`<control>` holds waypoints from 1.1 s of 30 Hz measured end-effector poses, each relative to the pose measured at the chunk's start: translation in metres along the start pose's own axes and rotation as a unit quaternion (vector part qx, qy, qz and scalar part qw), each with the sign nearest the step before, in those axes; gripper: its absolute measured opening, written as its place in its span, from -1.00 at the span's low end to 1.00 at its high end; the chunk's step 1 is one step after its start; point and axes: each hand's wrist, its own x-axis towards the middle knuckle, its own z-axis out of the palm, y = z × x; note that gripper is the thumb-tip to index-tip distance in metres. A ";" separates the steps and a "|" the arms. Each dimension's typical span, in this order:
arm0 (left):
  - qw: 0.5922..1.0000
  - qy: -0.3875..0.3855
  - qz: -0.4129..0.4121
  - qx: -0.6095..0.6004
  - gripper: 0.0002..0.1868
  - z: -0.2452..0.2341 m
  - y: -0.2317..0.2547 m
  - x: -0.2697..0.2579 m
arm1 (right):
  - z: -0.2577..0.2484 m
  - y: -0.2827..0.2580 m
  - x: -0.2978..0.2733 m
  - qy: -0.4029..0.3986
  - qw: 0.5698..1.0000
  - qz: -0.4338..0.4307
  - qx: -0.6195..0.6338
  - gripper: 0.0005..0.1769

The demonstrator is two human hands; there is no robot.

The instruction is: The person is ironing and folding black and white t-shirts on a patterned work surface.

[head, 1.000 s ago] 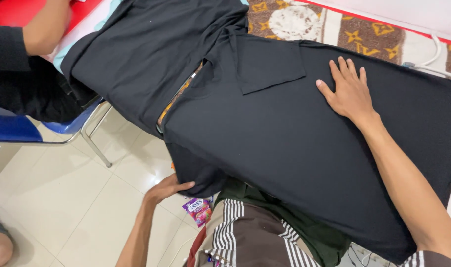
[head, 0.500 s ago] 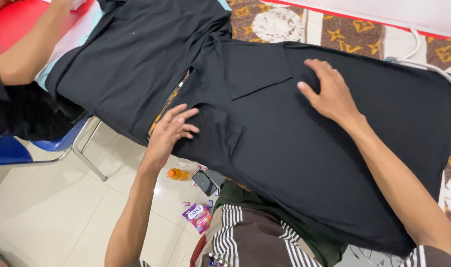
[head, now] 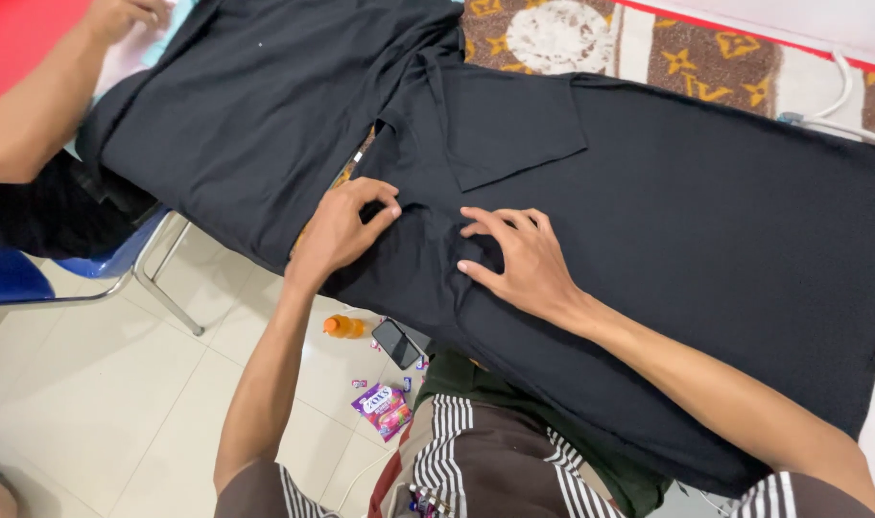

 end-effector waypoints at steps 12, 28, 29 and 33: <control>0.934 -0.053 0.009 -0.353 -0.77 -0.006 -0.060 0.027 | -0.011 0.006 0.003 0.004 0.937 0.050 0.347 -0.36; 0.949 -0.141 0.029 -0.281 -0.61 -0.018 0.005 0.064 | -0.004 0.017 -0.002 0.018 0.929 0.096 0.356 -0.33; 0.948 -0.142 0.032 -0.283 -0.60 -0.018 0.008 0.066 | -0.006 0.016 -0.003 0.013 0.931 0.095 0.352 -0.30; 0.952 -0.146 0.034 -0.266 -0.54 -0.011 0.005 0.068 | -0.012 0.008 -0.003 -0.005 0.946 0.094 0.309 -0.29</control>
